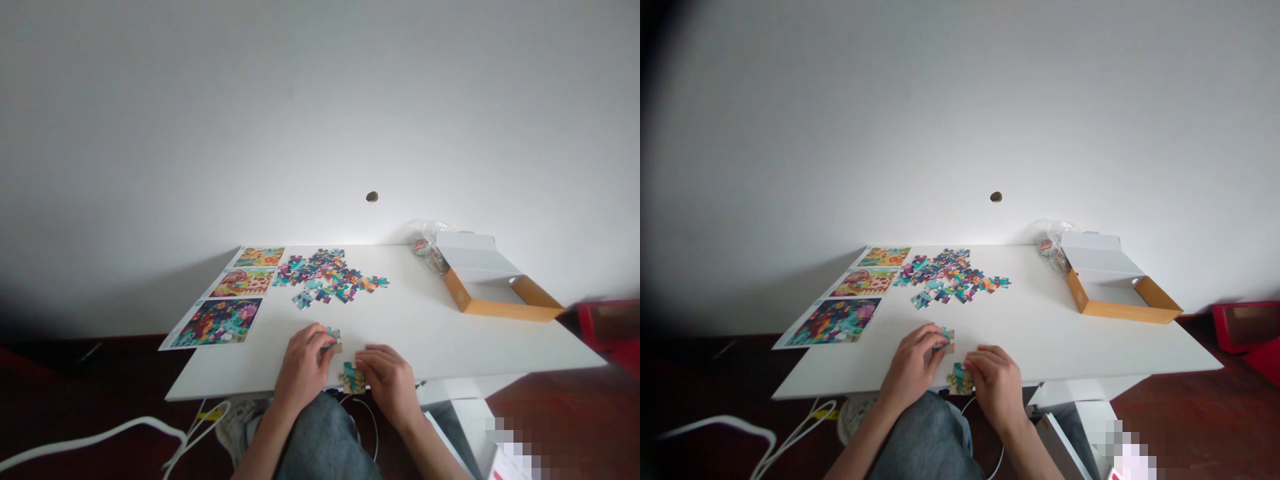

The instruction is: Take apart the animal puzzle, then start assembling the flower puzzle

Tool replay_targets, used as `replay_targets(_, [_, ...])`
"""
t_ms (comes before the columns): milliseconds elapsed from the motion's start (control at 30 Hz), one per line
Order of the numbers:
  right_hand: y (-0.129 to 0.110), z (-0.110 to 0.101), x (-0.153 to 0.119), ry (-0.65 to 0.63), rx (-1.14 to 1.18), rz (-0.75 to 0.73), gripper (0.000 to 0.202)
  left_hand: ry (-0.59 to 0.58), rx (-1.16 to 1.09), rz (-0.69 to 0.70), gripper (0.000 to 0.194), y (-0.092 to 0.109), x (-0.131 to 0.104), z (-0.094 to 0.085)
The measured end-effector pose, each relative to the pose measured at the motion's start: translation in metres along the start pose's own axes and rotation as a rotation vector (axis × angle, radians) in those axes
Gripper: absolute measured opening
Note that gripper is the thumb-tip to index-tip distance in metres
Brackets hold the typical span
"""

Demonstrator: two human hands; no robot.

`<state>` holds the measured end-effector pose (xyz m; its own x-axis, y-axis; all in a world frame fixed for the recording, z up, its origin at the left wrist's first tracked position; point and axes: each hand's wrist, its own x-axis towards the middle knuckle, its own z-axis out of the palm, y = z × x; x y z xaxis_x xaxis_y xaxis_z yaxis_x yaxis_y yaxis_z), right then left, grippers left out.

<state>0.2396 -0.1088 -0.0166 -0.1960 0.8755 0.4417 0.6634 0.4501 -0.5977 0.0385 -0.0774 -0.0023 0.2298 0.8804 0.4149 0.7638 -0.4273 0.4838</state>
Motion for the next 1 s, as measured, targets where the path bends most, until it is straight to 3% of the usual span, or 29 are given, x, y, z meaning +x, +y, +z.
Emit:
replay_targets(100, [-0.003, -0.003, 0.005, -0.064, -0.038, -0.032, 0.018, -0.004, 0.003, -0.009, 0.019, 0.0, 0.0, 0.0])
replay_targets(233, [-0.004, -0.012, 0.003, -0.173, -0.069, -0.115, 0.031, -0.006, 0.002, -0.005, 0.019, 0.0, 0.0, 0.0])
replay_targets(500, [-0.016, -0.012, 0.01, -0.256, -0.121, 0.008, 0.018, 0.015, -0.012, 0.006, 0.02, -0.001, -0.001, 0.001])
replay_targets(733, [0.013, -0.005, 0.063, -0.422, -0.032, 0.122, 0.022, 0.018, 0.04, -0.022, 0.018, -0.002, 0.0, 0.003])
replay_targets(867, [0.028, 0.006, 0.097, -0.368, -0.203, 0.021, 0.023, 0.051, 0.074, -0.059, 0.022, -0.005, 0.004, 0.007])
replay_targets(1000, [0.033, 0.014, 0.104, -0.354, -0.249, -0.012, 0.024, 0.052, 0.085, -0.098, 0.026, -0.009, 0.009, 0.011])
